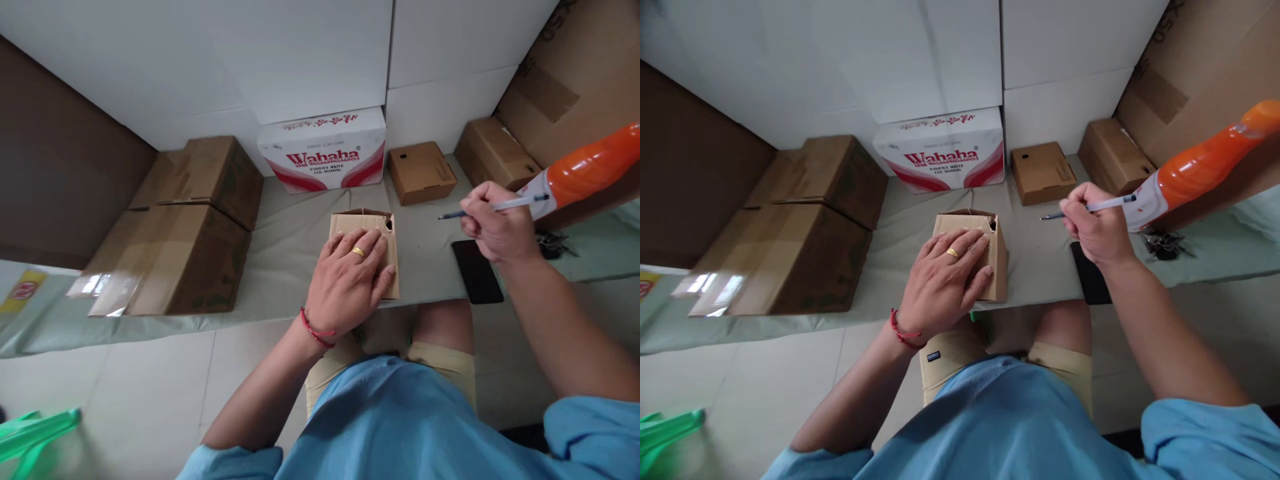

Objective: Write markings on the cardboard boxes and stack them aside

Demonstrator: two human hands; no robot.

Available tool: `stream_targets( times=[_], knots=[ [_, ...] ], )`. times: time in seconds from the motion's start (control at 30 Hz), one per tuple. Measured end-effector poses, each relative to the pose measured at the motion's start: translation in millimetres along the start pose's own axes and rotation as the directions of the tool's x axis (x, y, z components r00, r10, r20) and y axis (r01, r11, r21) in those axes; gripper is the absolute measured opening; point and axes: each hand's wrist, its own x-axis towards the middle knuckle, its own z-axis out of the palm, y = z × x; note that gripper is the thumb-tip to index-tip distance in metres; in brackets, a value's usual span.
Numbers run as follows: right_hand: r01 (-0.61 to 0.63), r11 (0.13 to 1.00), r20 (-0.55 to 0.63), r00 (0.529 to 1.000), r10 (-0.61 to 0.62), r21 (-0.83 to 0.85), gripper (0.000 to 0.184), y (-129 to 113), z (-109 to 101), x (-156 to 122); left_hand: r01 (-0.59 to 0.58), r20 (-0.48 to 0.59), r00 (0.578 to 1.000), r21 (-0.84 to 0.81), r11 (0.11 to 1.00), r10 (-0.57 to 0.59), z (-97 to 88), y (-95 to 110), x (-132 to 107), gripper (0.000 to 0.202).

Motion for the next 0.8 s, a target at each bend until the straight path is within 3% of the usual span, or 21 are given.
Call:
stream_targets(
  times=[0.1, 0.2, 0.3, 0.47, 0.8],
  knots=[
    [-0.145, 0.951, 0.110, 0.987, 0.119, 0.275, 0.020, -32.2, 19.9, -1.4, -0.020, -0.003, 1.000, -0.006, 1.000, 0.020, 0.2, -1.0, -2.8, 0.040],
    [-0.148, 0.936, 0.164, 0.981, 0.100, 0.319, 0.028, -46.7, 45.8, -3.3, -0.035, -0.016, 0.999, -0.004, 0.999, 0.035, 0.1, -1.7, -3.6, 0.037],
    [-0.062, 0.970, 0.082, 0.996, 0.044, 0.235, 0.022, -46.6, 68.9, -3.2, -0.026, -0.018, 1.000, -0.010, 1.000, 0.026, -0.1, -1.7, -3.0, 0.036],
    [0.124, 0.992, -0.028, 0.992, -0.124, -0.002, 0.030, -45.2, 94.4, -2.3, -0.025, -0.001, 1.000, -0.018, 1.000, 0.025, 0.3, -1.7, -1.8, 0.037],
    [0.176, 0.945, -0.075, 0.976, -0.204, -0.274, 0.035, -41.8, 109.6, 0.4, -0.027, -0.006, 1.000, -0.020, 0.999, 0.027, 0.9, -1.7, -2.0, 0.037]
  ],
)
